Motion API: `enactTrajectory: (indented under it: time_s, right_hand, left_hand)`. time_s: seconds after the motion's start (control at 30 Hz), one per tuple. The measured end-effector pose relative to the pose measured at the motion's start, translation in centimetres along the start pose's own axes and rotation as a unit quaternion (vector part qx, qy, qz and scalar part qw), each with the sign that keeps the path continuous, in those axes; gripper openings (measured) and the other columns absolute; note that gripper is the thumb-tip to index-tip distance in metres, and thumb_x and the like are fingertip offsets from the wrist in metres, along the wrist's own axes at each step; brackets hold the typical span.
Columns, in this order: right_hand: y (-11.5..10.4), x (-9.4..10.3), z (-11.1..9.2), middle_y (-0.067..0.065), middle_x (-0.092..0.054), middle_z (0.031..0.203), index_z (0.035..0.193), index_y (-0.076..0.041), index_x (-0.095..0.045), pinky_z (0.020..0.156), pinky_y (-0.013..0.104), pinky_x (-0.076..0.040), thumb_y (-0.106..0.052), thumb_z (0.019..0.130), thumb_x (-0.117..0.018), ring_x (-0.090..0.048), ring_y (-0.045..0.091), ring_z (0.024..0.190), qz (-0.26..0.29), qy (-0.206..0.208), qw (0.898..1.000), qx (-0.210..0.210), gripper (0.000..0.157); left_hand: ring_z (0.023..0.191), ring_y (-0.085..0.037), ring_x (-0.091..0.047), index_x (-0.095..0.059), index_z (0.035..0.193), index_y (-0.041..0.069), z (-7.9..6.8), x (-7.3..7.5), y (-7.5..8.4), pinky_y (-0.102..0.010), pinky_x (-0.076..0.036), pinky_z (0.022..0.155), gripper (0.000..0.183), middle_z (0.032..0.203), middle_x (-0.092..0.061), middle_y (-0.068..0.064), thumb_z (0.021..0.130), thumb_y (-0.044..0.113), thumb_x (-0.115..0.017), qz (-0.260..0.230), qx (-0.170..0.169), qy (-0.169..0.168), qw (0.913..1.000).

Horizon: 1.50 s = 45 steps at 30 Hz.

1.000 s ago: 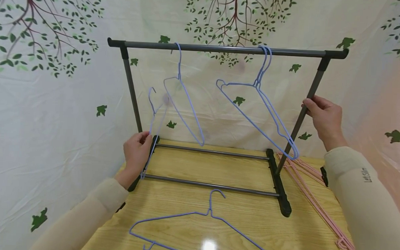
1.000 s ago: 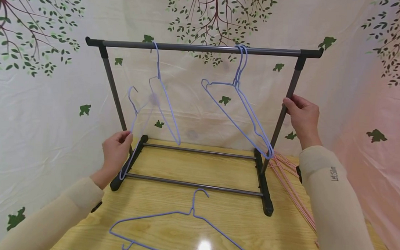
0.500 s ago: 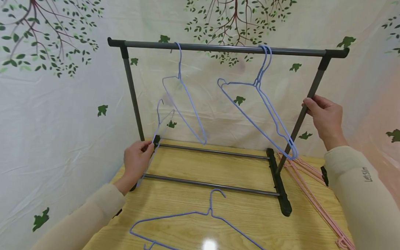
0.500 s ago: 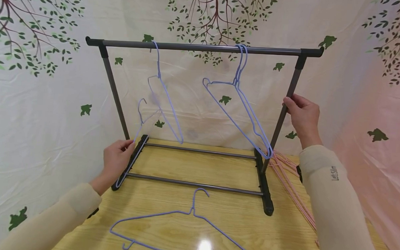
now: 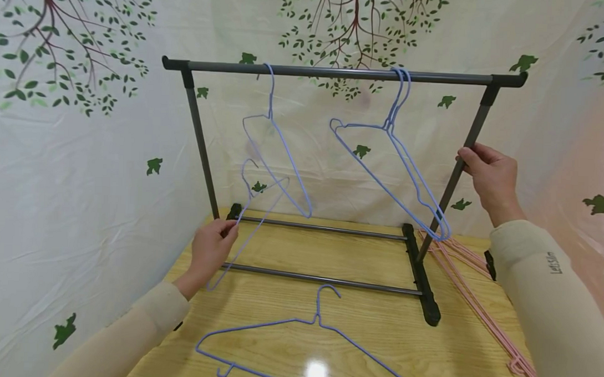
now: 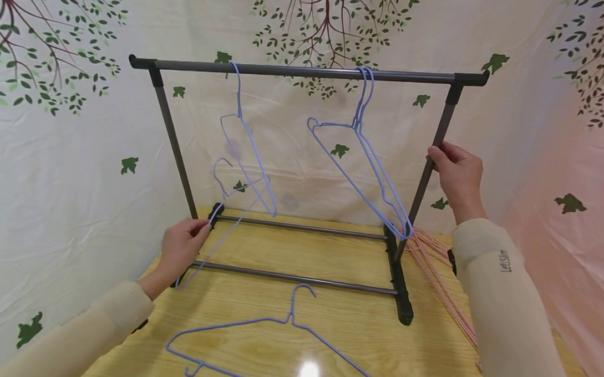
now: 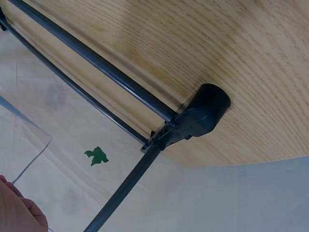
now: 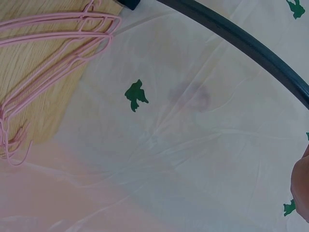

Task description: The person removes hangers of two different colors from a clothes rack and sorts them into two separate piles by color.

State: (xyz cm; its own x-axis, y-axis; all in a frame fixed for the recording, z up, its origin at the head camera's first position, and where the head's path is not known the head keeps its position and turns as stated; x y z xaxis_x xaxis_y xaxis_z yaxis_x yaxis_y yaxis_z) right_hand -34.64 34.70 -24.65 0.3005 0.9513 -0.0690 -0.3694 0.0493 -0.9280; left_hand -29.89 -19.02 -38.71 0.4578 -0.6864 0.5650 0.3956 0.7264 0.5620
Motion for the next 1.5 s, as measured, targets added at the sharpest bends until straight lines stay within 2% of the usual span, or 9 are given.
enactTrajectory:
  time_s: [0.17,0.4,0.63,1.1,1.27,1.4,1.5]
  right_hand:
    - [0.0,0.0,0.0,-0.008,-0.072,0.090,0.127,-0.003,-0.067,0.075,0.012,-0.052,-0.020,0.088,-0.075,-0.070,0.003,0.083,-0.005,0.000,1.000,-0.003,0.043]
    - [-0.1,0.1,0.0,-0.010,-0.071,0.092,0.135,-0.001,-0.060,0.081,0.014,-0.051,-0.024,0.089,-0.075,-0.069,0.002,0.084,-0.026,0.002,1.000,-0.017,0.054]
    - [-0.2,0.0,-0.1,-0.010,-0.071,0.092,0.132,-0.003,-0.063,0.082,0.014,-0.051,-0.024,0.089,-0.074,-0.069,0.002,0.084,-0.027,0.003,1.000,-0.016,0.049]
    - [-0.1,0.0,-0.2,-0.008,-0.072,0.091,0.129,-0.004,-0.066,0.080,0.014,-0.052,-0.023,0.088,-0.076,-0.069,0.003,0.083,-0.016,0.005,1.000,-0.011,0.045]
    - [-0.2,0.0,-0.2,-0.010,-0.071,0.092,0.133,-0.004,-0.063,0.086,0.016,-0.050,-0.026,0.088,-0.076,-0.069,0.002,0.084,-0.027,0.007,0.999,-0.018,0.051]
    - [-0.2,0.0,-0.1,-0.010,-0.071,0.092,0.133,-0.003,-0.063,0.084,0.015,-0.050,-0.026,0.088,-0.076,-0.069,0.002,0.084,-0.027,0.008,0.999,-0.017,0.052]
    - [-0.2,-0.1,-0.1,-0.010,-0.071,0.091,0.134,-0.003,-0.062,0.083,0.015,-0.051,-0.025,0.088,-0.076,-0.069,0.002,0.084,-0.025,0.008,1.000,-0.014,0.053]
  left_hand:
    - [0.056,-0.015,-0.049,-0.076,0.100,0.000,0.0,-0.1,-0.1,-0.029,-0.038,0.050,0.016,0.073,-0.062,-0.004,0.095,0.012,-0.067,0.019,-0.018,-0.011,0.9996]
    - [0.058,-0.016,-0.049,-0.077,0.100,0.002,-0.2,0.0,-0.4,-0.030,-0.038,0.049,0.016,0.072,-0.061,-0.002,0.095,0.014,-0.068,0.040,-0.016,-0.023,0.9988]
    - [0.064,-0.018,-0.051,-0.079,0.097,0.004,-0.5,0.0,-0.6,-0.033,-0.039,0.054,0.013,0.073,-0.064,-0.002,0.091,0.011,-0.070,0.043,-0.020,-0.034,0.9983]
    - [0.062,-0.015,-0.053,-0.078,0.093,0.002,-1.9,-0.5,-1.4,-0.032,-0.041,0.058,0.009,0.071,-0.064,0.000,0.089,0.006,-0.071,0.023,-0.047,-0.023,0.9984]
    - [0.062,-0.012,-0.052,-0.078,0.090,0.004,-2.2,-0.7,-1.5,-0.030,-0.042,0.058,0.006,0.071,-0.063,0.003,0.088,0.006,-0.072,0.002,-0.055,-0.043,0.9975]
    - [0.064,-0.011,-0.053,-0.077,0.092,0.005,-2.3,-1.0,-1.3,-0.028,-0.045,0.058,0.006,0.074,-0.065,0.004,0.090,0.006,-0.072,-0.025,-0.057,-0.076,0.9951]
    - [0.066,-0.010,-0.054,-0.077,0.094,0.006,-2.4,-1.1,-1.0,-0.028,-0.046,0.059,0.006,0.078,-0.066,0.004,0.090,0.008,-0.072,-0.039,-0.046,-0.105,0.9926]
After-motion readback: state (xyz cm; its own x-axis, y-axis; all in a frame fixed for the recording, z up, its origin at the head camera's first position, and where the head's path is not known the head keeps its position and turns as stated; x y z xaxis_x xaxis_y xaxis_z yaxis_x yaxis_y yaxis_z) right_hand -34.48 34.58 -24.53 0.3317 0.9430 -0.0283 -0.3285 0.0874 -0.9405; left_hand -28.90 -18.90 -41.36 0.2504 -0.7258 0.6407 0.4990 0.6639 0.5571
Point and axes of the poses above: each hand's wrist, its own z-axis towards the middle knuckle, its own x-axis out of the back of the hand, y = z × x, the point moved 1 cm from there along z, towards the middle knuckle
